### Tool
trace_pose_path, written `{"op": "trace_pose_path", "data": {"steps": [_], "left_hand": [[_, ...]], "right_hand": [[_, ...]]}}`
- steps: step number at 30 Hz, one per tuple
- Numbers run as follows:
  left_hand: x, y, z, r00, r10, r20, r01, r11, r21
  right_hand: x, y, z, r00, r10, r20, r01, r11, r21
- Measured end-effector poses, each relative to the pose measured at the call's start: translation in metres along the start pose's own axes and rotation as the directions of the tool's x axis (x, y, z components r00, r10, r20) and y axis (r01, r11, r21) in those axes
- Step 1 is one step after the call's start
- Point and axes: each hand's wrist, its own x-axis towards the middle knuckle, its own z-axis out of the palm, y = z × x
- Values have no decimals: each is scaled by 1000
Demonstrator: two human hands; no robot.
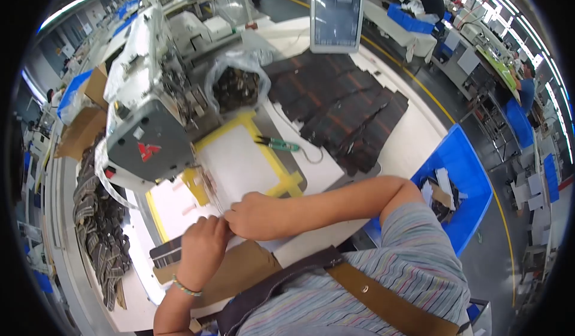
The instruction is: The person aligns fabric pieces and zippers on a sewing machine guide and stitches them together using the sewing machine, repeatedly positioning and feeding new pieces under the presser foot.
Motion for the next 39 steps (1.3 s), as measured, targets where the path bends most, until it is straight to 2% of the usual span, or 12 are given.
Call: {"op": "trace_pose_path", "data": {"steps": [1, 4, 7, 13, 16, 19, 25, 29, 35, 37, 38, 39], "left_hand": [[1, -4, 8, 999, 34, -34, -33, 999, 37], [2, -11, 15, 988, 112, -104, -99, 988, 120], [3, -10, 11, 978, 132, -160, -109, 984, 140], [6, -9, 5, 965, 199, -172, -177, 975, 133], [6, -7, 4, 953, 247, -173, -216, 960, 179], [7, -7, 9, 949, 266, -170, -242, 958, 153], [6, -10, 4, 941, 260, -219, -218, 955, 199], [-5, -22, 2, 950, 216, -225, -164, 960, 228], [5, -24, 4, 919, 282, -276, -215, 945, 247], [2, -22, 2, 919, 263, -293, -197, 952, 236], [1, -22, 2, 920, 247, -303, -177, 954, 241], [2, -21, 1, 920, 226, -320, -154, 960, 233]], "right_hand": [[-1, 7, -1, 999, 19, 33, -22, 995, 98], [-6, 45, -19, 941, 292, 171, -264, 950, -166], [-29, 91, -22, 877, 481, -20, -447, 798, -405], [-39, 133, -11, 813, 576, 88, -549, 808, -214], [-29, 135, -6, 849, 529, 20, -529, 846, 60], [1, 106, -16, 943, 331, -22, -261, 781, 568], [32, 85, 3, 888, -3, 460, -367, 600, 711], [31, 100, -4, 975, -24, 222, -90, 868, 488], [30, 82, -2, 936, 158, 315, -191, 979, 75], [9, 97, 13, 972, 211, 104, -221, 970, 103], [7, 94, -1, 902, 385, 196, -385, 922, -40], [-1, 103, -3, 961, 262, 89, -249, 959, -136]]}}
